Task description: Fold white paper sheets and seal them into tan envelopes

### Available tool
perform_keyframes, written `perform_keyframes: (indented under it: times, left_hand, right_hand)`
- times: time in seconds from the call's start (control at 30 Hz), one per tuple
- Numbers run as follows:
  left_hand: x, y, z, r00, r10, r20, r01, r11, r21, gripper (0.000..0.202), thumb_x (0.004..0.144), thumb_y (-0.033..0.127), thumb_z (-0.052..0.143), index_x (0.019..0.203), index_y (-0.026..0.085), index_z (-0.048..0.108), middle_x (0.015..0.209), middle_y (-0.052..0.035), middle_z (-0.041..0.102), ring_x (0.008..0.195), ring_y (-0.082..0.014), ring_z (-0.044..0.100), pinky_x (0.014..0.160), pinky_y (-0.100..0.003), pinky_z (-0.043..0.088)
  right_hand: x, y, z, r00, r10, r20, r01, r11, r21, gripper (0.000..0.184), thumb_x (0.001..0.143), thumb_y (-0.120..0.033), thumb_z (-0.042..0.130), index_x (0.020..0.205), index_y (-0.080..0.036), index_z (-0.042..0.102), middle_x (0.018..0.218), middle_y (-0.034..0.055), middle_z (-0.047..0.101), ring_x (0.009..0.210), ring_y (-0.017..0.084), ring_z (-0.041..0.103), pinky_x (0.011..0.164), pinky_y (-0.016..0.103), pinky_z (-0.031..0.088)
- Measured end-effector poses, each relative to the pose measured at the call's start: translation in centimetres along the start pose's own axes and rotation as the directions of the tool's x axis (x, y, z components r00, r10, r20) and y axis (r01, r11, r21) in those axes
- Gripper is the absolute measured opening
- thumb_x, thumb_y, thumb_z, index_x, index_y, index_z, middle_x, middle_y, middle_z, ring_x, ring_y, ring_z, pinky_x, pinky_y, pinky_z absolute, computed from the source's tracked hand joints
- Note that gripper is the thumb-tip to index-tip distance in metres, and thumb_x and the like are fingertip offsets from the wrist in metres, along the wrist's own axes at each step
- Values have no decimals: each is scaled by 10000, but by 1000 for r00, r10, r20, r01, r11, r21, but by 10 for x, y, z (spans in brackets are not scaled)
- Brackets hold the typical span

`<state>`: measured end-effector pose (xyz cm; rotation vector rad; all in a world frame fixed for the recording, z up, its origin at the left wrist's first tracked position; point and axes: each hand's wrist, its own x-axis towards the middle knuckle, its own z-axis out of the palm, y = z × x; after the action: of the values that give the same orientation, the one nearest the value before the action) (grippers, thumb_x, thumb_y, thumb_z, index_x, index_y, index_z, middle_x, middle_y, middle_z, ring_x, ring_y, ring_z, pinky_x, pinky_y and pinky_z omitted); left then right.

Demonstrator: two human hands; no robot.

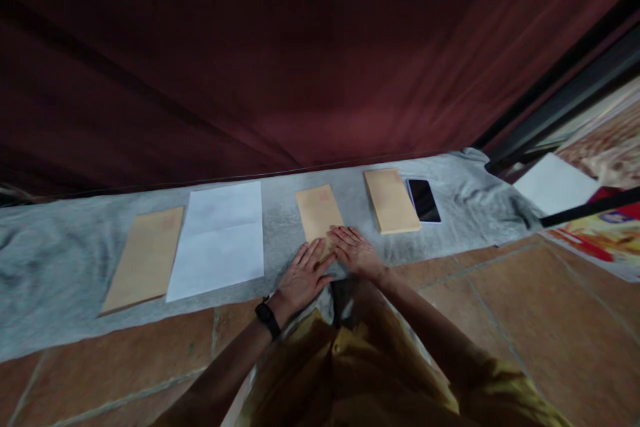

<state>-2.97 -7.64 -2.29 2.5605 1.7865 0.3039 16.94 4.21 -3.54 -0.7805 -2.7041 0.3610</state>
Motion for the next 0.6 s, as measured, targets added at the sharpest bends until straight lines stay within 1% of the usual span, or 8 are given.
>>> perform_keyframes:
  times: [0.07, 0.13, 0.2, 0.27, 0.3, 0.37, 0.47, 0.6]
  left_hand:
    - [0, 0, 0, 1000, 2, -14, -2, 1000, -23, 536, 1003, 492, 506, 1498, 286, 503, 1619, -107, 416, 1511, -276, 362, 1239, -483, 296]
    - [2, -2, -1, 999, -21, -33, 19, 998, -59, 485, 1020, 438, 485, 1466, 255, 536, 1576, -103, 483, 1479, -251, 416, 1232, -467, 322]
    - [9, -4, -4, 997, -60, -51, 55, 993, -103, 429, 1034, 355, 455, 1425, 216, 568, 1495, -102, 575, 1410, -226, 503, 1213, -448, 365]
    - [21, -8, -6, 994, -94, -63, 84, 987, -136, 401, 1032, 258, 422, 1391, 183, 587, 1434, -103, 628, 1351, -212, 557, 1191, -428, 403]
    - [29, -11, -7, 993, -99, -65, 89, 986, -141, 409, 1023, 211, 407, 1389, 171, 584, 1445, -105, 618, 1356, -211, 552, 1188, -422, 409]
    - [49, -16, -6, 989, -118, -85, 106, 985, -135, 448, 1005, 155, 385, 1420, 155, 554, 1509, -114, 557, 1422, -216, 485, 1204, -426, 393]
    - [81, -23, -1, 992, -92, -82, 83, 990, -112, 461, 1010, 170, 378, 1445, 133, 526, 1556, -123, 503, 1480, -222, 409, 1231, -432, 356]
    - [110, -28, 12, 996, -78, -34, 76, 995, -68, 490, 1047, 313, 369, 1490, 140, 489, 1586, -116, 466, 1503, -246, 373, 1248, -454, 316]
  right_hand:
    - [-8, -3, -2, 1000, 14, -21, -13, 1000, 13, 486, 1049, -295, 447, 1524, -192, 475, 1574, 87, 466, 1451, 222, 460, 1249, 456, 325]
    - [-12, -6, -3, 999, 29, -45, -28, 999, 22, 461, 1048, -294, 455, 1496, -198, 514, 1556, 82, 492, 1433, 227, 484, 1243, 460, 335]
    - [-13, -8, -3, 997, 40, -68, -38, 999, 36, 440, 1042, -286, 468, 1465, -198, 551, 1537, 81, 518, 1415, 228, 506, 1238, 459, 346]
    - [-13, -9, -3, 995, 48, -87, -43, 998, 52, 429, 1031, -268, 485, 1446, -204, 573, 1519, 81, 540, 1397, 226, 526, 1231, 458, 357]
    - [-12, -9, -3, 994, 51, -96, -45, 997, 59, 427, 1025, -261, 494, 1440, -210, 579, 1511, 81, 550, 1390, 225, 534, 1228, 460, 362]
    - [-12, -10, -3, 992, 54, -112, -46, 997, 69, 429, 1017, -253, 506, 1439, -220, 582, 1499, 84, 562, 1379, 227, 546, 1224, 464, 367]
    - [-12, -10, -2, 990, 57, -128, -47, 996, 79, 425, 1016, -261, 513, 1430, -205, 588, 1479, 102, 583, 1367, 232, 557, 1222, 468, 367]
    - [-12, -8, -1, 989, 54, -135, -43, 996, 84, 387, 1013, -271, 522, 1372, -178, 632, 1415, 133, 636, 1353, 241, 569, 1211, 480, 379]
